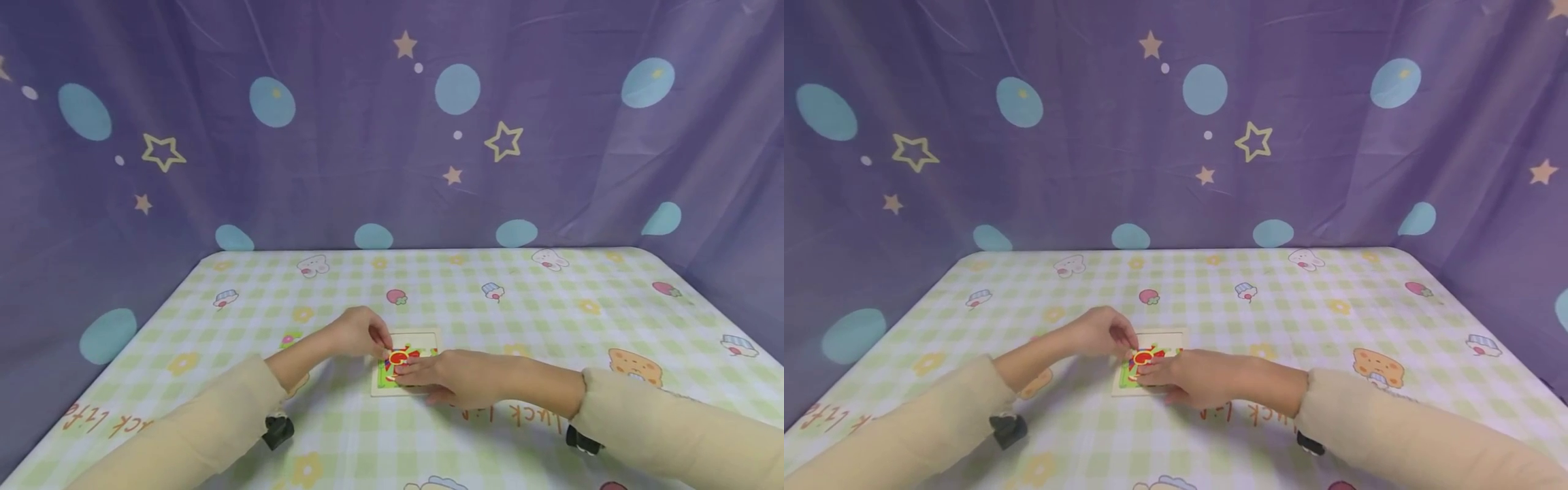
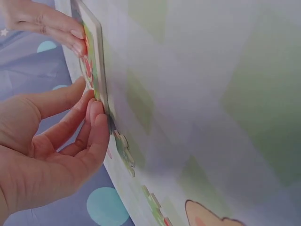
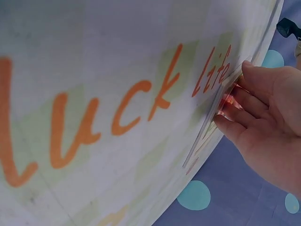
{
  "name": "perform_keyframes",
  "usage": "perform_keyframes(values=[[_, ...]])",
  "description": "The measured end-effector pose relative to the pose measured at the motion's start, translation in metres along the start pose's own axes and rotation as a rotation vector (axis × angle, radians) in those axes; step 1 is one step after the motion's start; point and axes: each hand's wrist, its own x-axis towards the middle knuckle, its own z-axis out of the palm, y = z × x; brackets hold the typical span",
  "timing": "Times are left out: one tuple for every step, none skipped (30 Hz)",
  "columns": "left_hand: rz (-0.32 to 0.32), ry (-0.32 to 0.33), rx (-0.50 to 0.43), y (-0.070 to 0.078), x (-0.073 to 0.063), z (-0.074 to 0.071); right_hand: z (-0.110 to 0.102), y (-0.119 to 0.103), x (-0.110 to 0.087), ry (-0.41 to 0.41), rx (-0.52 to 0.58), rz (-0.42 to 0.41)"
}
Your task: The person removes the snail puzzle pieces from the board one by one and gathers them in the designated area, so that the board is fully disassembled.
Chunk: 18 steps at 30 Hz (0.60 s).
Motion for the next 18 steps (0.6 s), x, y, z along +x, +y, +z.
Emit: perform_keyframes(values=[[-0.007,0.002,-0.005,0.0004,-0.0005,-0.0006,0.0000,-0.0003,0.0000,0.000,0.003,0.002],[-0.012,0.004,-0.009,0.0010,-0.0011,-0.0012,0.0000,-0.0005,-0.0001,0.002,0.005,0.003],[-0.016,0.006,-0.014,0.0014,-0.0016,-0.0018,0.0001,-0.0006,-0.0003,0.003,0.008,0.004],[-0.020,0.005,-0.019,0.0018,-0.0020,-0.0025,-0.0001,-0.0006,-0.0003,0.004,0.008,0.004],[-0.029,0.005,-0.028,0.0021,-0.0024,-0.0031,-0.0001,-0.0008,-0.0004,0.005,0.009,0.004],[-0.031,0.005,-0.032,0.0023,-0.0028,-0.0036,-0.0003,-0.0009,-0.0003,0.006,0.009,0.004],[-0.035,0.004,-0.038,0.0024,-0.0031,-0.0040,-0.0003,-0.0009,-0.0002,0.006,0.012,0.004],[-0.035,0.006,-0.045,0.0024,-0.0036,-0.0041,-0.0003,-0.0009,0.0000,0.006,0.013,0.004],[-0.038,0.009,-0.054,0.0020,-0.0041,-0.0039,-0.0003,-0.0009,0.0002,0.007,0.012,0.004],[-0.041,0.014,-0.066,0.0017,-0.0046,-0.0035,-0.0001,-0.0009,0.0004,0.008,0.011,0.004],[-0.043,0.021,-0.078,0.0010,-0.0050,-0.0029,0.0002,-0.0009,0.0005,0.009,0.011,0.004],[-0.045,0.029,-0.089,0.0002,-0.0054,-0.0020,0.0006,-0.0008,0.0006,0.012,0.010,0.004],[-0.046,0.038,-0.098,-0.0005,-0.0060,-0.0011,0.0011,-0.0006,0.0006,0.015,0.007,0.003],[-0.049,0.049,-0.110,-0.0012,-0.0066,-0.0001,0.0015,-0.0005,0.0006,0.019,0.007,0.002],[-0.052,0.059,-0.120,-0.0019,-0.0071,0.0011,0.0018,-0.0004,0.0005,0.021,0.006,0.001],[-0.055,0.068,-0.130,-0.0023,-0.0076,0.0020,0.0020,-0.0003,0.0004,0.023,0.007,0.002],[-0.061,0.079,-0.138,-0.0029,-0.0079,0.0029,0.0021,-0.0002,0.0003,0.024,0.007,0.002],[-0.066,0.092,-0.146,-0.0034,-0.0082,0.0037,0.0022,-0.0001,0.0002,0.025,0.007,0.001]])
